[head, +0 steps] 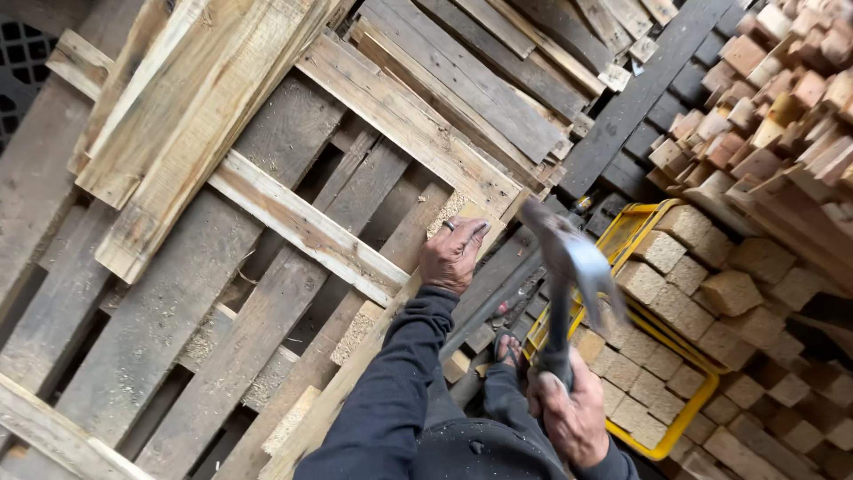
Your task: The person assembles small wooden blocks onto a wooden pallet using a hammer and nails. They position blocks, drive nails, and occasionally move blocks between a yellow tray and the pallet.
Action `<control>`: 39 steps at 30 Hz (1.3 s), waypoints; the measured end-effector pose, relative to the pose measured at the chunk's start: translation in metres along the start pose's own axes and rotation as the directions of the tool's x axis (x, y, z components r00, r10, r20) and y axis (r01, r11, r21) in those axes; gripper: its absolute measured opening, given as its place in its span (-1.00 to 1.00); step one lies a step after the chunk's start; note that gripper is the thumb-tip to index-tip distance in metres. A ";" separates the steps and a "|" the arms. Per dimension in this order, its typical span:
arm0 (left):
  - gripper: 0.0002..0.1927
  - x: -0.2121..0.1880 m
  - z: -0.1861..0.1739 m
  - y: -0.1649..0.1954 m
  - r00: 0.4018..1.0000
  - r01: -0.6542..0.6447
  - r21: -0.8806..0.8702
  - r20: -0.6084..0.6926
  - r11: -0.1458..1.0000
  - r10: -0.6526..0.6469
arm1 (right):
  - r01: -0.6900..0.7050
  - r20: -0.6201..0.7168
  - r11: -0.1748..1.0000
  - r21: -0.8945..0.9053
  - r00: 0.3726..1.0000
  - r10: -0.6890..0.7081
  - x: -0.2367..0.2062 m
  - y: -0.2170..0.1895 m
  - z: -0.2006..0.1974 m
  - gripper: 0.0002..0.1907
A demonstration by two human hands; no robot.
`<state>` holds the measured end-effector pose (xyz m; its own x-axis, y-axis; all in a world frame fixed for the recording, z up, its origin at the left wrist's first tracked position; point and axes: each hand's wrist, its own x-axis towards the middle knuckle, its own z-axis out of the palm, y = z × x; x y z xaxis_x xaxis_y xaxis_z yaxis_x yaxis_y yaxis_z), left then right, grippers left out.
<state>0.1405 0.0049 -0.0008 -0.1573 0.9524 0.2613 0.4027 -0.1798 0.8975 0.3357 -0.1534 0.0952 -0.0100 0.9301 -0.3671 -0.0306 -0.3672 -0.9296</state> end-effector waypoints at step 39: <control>-0.19 -0.010 -0.005 0.031 0.937 0.127 0.726 0.135 0.676 -0.321 | -0.361 -0.049 0.916 0.177 0.926 0.374 -0.017 0.051 -0.007 -0.59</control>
<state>0.1504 -0.0109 0.0262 -0.1552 0.9837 -0.0909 0.9066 0.1784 0.3825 0.3409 -0.1878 0.0536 0.0285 0.7238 -0.6894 -0.2016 -0.6713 -0.7132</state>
